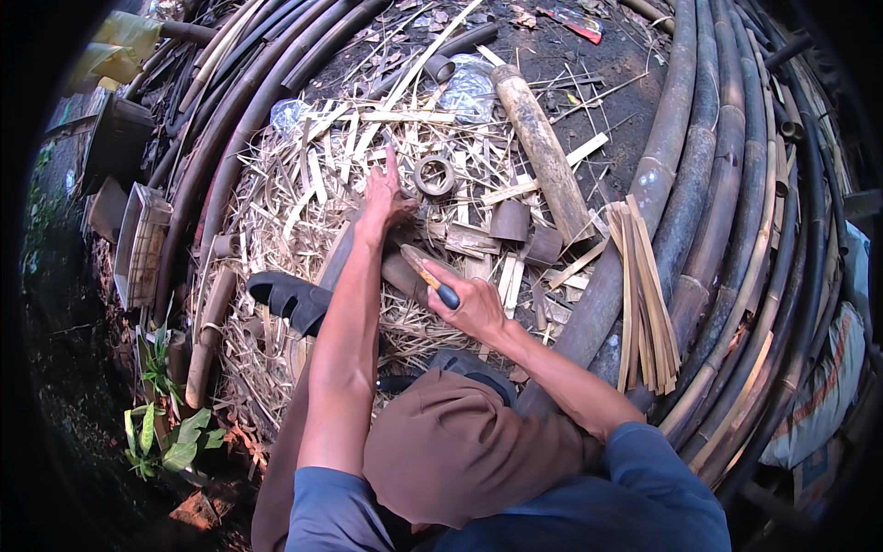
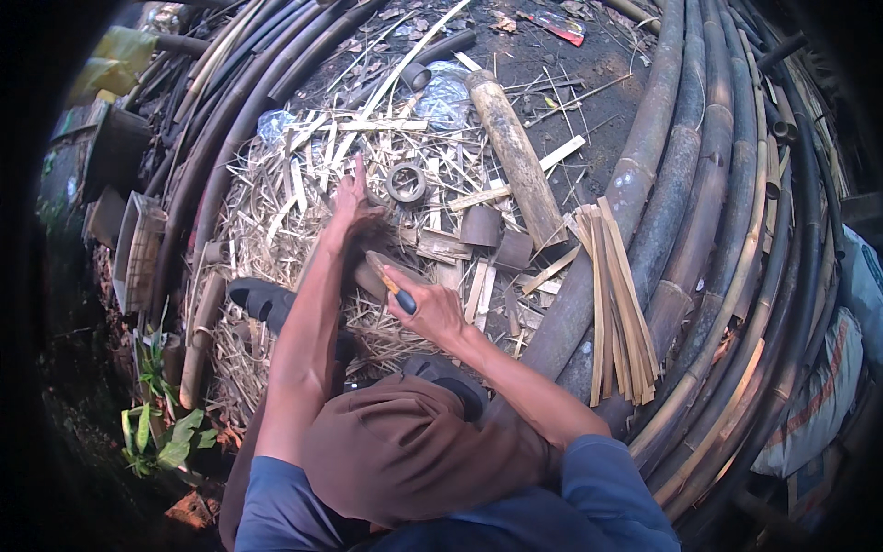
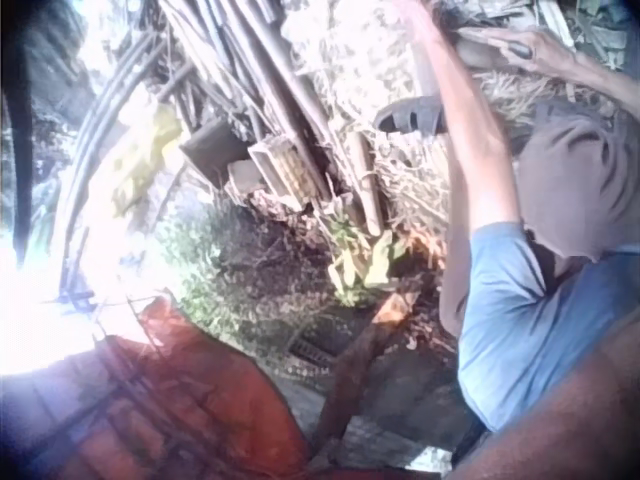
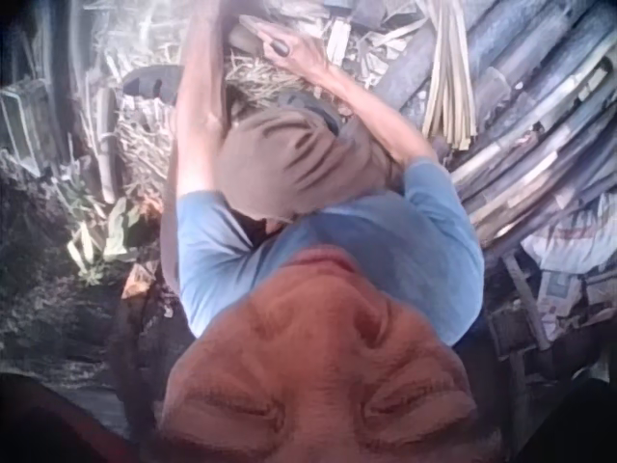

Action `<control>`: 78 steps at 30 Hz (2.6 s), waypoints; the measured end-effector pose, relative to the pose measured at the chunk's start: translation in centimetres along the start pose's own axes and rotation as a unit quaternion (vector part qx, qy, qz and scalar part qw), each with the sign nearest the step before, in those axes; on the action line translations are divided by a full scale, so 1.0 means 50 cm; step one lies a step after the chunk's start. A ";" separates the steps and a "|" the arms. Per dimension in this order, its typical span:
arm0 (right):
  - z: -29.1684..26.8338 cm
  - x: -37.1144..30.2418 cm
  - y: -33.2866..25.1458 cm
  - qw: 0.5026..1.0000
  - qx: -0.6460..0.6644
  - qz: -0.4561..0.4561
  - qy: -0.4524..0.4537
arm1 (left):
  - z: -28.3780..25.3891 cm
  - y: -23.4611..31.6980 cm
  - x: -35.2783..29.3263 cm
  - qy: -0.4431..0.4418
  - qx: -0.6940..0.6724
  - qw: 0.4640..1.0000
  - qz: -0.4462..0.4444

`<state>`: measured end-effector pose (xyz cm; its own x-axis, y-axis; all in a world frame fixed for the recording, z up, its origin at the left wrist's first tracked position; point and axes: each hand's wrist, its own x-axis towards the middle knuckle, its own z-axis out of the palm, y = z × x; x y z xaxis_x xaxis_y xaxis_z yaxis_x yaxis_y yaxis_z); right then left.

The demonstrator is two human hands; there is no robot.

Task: The person sits on the ground and uses a knife to split a bamboo tube into thin strips. They hold the bamboo with one hand and repeatedly strike the knife with the other to drive it through the material, then separate the resulting strips.

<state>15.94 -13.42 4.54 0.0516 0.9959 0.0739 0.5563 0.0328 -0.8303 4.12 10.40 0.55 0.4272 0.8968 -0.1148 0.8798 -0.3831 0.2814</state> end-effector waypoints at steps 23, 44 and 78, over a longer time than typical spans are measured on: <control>-0.023 -0.031 -0.022 0.999 -0.020 0.040 -0.021 | 0.009 0.036 -0.008 0.059 0.009 0.995 -0.080; -0.150 -0.254 0.022 0.997 -0.048 0.006 -0.055 | 0.020 0.058 -0.004 0.064 -0.001 0.996 -0.061; -0.032 -0.106 0.029 0.998 -0.056 0.010 -0.027 | 0.014 0.056 -0.006 0.061 -0.017 0.996 -0.066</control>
<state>17.79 -18.81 3.81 0.0205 0.9995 0.0259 0.6444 0.0066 -0.7646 6.62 8.90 0.69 0.2773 0.9601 -0.0368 0.9183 -0.2535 0.3041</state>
